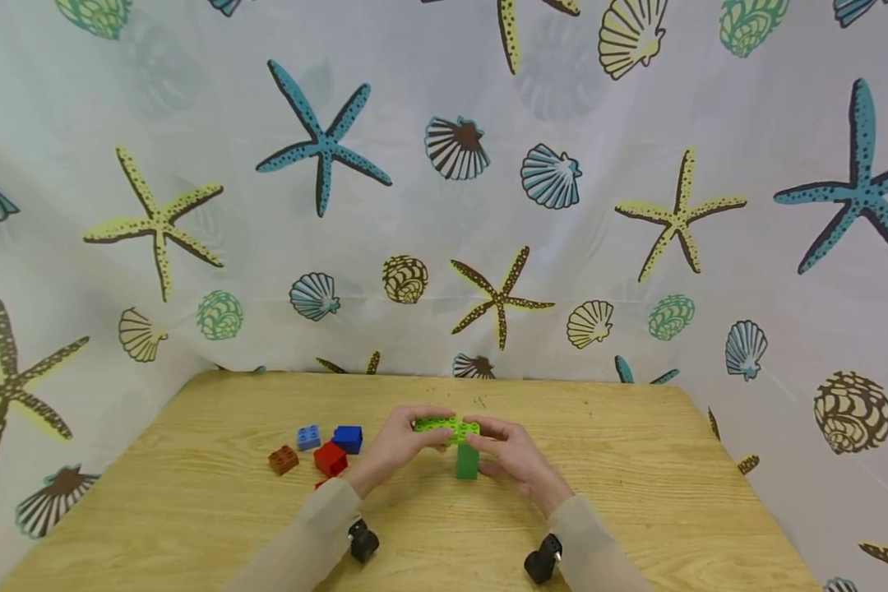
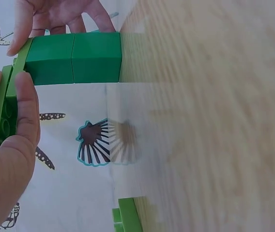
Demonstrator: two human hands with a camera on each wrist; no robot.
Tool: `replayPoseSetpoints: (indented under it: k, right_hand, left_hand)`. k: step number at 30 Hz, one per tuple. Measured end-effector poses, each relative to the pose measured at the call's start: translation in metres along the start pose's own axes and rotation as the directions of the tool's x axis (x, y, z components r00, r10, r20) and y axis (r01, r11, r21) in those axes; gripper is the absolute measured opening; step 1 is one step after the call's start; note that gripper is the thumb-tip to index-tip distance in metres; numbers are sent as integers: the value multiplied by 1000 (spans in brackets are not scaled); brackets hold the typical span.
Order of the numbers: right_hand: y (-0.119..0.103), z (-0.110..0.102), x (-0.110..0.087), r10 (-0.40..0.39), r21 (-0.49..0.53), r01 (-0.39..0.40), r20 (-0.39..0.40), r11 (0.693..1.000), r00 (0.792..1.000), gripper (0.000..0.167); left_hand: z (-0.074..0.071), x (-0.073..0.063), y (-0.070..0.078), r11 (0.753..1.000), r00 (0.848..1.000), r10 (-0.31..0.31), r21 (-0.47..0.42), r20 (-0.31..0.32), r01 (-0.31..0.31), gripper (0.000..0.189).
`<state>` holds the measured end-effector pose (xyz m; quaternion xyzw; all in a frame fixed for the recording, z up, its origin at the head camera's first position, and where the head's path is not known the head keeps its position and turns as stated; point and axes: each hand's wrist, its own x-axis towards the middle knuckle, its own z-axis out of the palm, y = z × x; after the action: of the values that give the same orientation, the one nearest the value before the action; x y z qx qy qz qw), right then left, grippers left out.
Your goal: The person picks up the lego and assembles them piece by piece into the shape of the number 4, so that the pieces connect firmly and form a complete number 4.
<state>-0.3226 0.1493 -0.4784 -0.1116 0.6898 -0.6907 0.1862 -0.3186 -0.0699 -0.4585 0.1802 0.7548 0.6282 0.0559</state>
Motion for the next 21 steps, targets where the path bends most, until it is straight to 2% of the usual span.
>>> replayPoseSetpoints:
  k: [4, 7, 15, 21]
  right_hand:
    - [0, -1, 0, -3, 0, 3, 6, 1000, 1000, 58]
    - [1, -1, 0, -3, 8, 3, 7, 1000, 1000, 58]
    - [3, 0, 0, 2, 26, -1, -1, 1000, 1000, 58]
    - [1, -1, 0, -2, 6, 2, 10, 1000, 1000, 57]
  left_hand:
    - [2, -6, 14, 1000, 1000, 5, 20, -8, -5, 32]
    - [3, -8, 18, 1000, 1000, 3, 30, -12, -3, 31]
    - [2, 5, -6, 999, 1000, 5, 47, -22, -4, 33]
    - [3, 7, -6, 999, 1000, 3, 35, -31, -2, 29]
